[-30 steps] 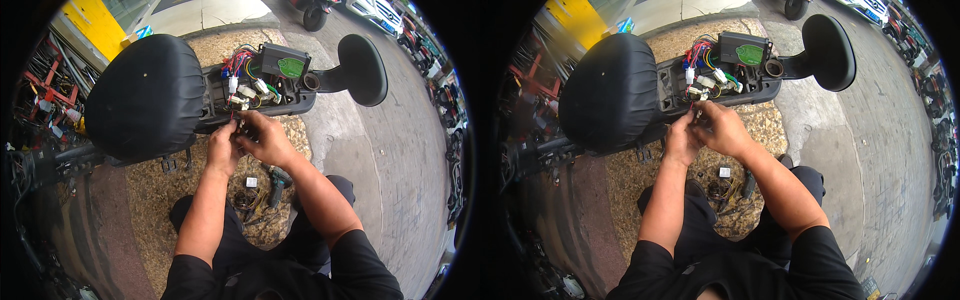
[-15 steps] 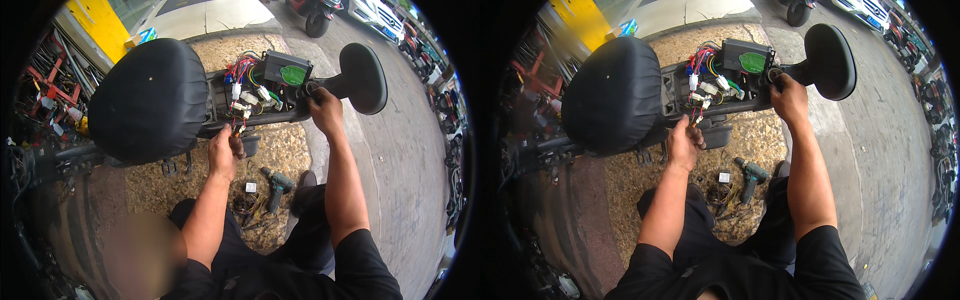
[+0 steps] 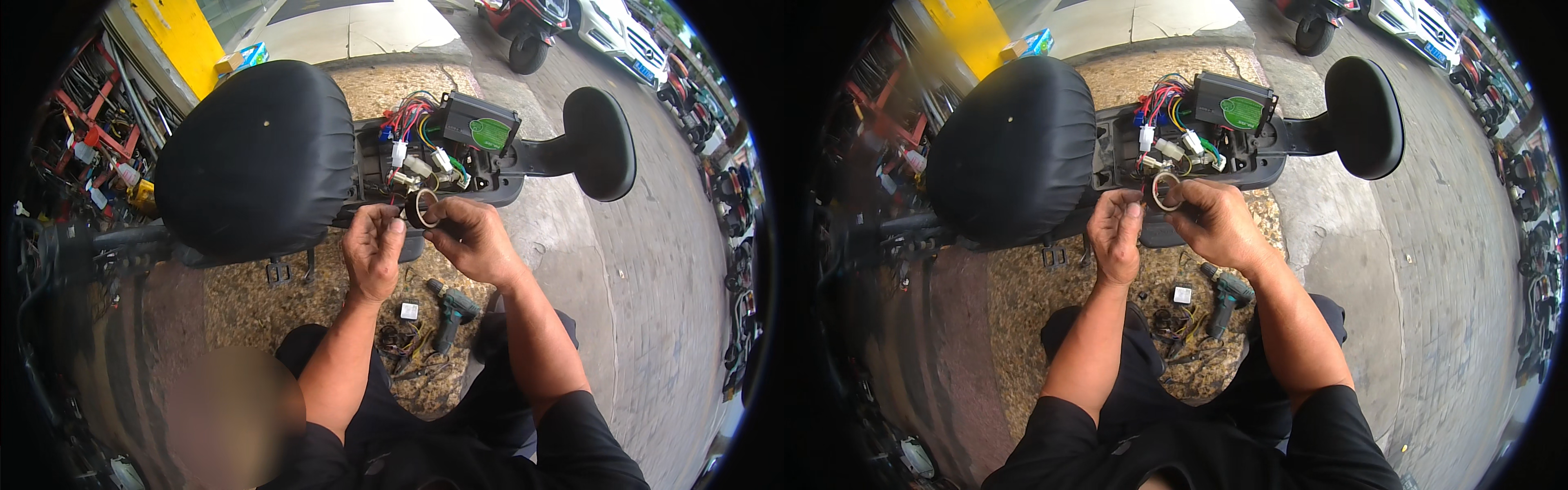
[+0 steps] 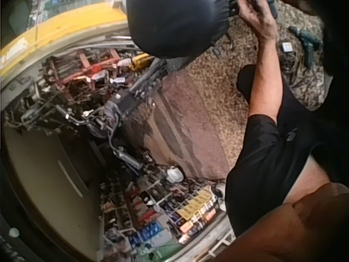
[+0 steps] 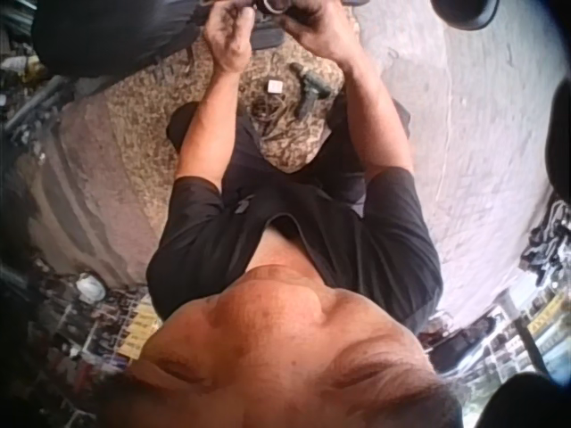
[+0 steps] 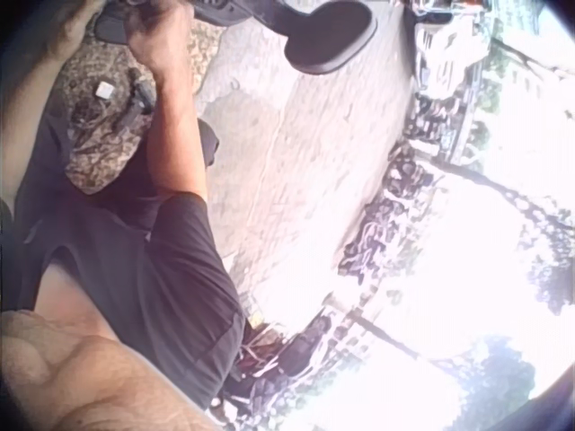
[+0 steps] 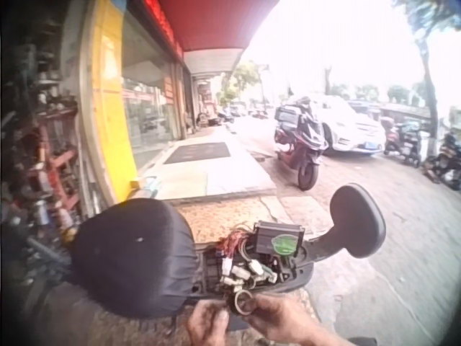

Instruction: The person kneels beside a scooter with the seat compartment open and works on the internal wiring. They connect and disconnect wire connectors, wrap connections with electrical tape, and organize the wires within the compartment.

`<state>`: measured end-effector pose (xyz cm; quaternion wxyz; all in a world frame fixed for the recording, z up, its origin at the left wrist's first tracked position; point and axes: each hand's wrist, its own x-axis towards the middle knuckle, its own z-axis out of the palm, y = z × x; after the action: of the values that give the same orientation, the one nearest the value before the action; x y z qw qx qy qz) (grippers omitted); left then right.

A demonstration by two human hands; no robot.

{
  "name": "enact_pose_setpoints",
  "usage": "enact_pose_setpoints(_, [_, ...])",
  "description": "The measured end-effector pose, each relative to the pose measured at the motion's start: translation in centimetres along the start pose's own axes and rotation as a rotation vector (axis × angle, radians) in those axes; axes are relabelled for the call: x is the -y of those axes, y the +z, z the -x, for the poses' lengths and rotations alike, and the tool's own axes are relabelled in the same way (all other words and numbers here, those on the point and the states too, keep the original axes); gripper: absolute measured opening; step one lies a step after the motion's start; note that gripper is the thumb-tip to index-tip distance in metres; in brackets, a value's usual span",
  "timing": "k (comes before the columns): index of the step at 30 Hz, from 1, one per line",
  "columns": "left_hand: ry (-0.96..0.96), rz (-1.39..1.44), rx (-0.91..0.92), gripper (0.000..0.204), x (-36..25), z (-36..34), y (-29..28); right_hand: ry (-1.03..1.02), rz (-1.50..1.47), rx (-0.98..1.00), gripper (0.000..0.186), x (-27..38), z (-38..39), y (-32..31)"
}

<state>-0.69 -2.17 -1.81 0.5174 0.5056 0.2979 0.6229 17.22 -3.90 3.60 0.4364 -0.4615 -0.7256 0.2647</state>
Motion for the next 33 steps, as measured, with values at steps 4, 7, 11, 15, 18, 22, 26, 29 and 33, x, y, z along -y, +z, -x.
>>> enact_pose_setpoints(4, [0.026, 0.038, 0.086, 0.015, -0.3, -0.1, 0.0, -0.048, 0.083, 0.039, 0.021, 0.1, 0.0, 1.0])
enact_pose_setpoints(7, [-0.057, 0.091, 0.102, 0.008, -0.6, 0.0, -0.5, -0.01, -0.015, 0.068, 0.026, 0.4, -0.2, 1.0])
enact_pose_setpoints(11, [-0.022, 0.059, 0.028, 0.006, -0.6, 0.6, -0.7, 0.035, 0.098, -0.063, 0.024, 1.3, -3.5, -0.4])
enact_pose_setpoints(15, [0.054, -0.058, -0.151, 0.01, 0.0, 0.7, -0.4, -0.399, 0.424, 0.045, 0.022, 1.5, -10.2, 0.1])
enact_pose_setpoints(18, [0.027, -0.079, -0.313, 0.01, 0.5, 0.4, -0.4, -0.531, 0.85, 0.299, 0.028, 1.7, -13.3, 1.9])
enact_pose_setpoints(22, [-0.14, 0.024, -0.31, 0.01, 0.4, -0.1, -0.9, -0.147, 0.961, 0.709, 0.019, 1.9, -15.6, 2.8])
enact_pose_setpoints(26, [-0.168, 0.066, -0.321, 0.012, 0.0, -0.4, -0.8, -0.025, 1.044, 0.868, 0.02, 1.3, -17.5, 5.0])
enact_pose_setpoints(29, [-0.253, 0.052, -0.312, 0.013, -0.5, -0.4, -1.2, 0.005, 1.058, 0.976, 0.024, 0.7, -18.0, 5.9])
enact_pose_setpoints(33, [-0.24, -0.011, -0.328, 0.013, -0.7, -0.6, -1.5, 0.064, 1.078, 1.129, 0.03, 1.1, -18.7, 5.7])
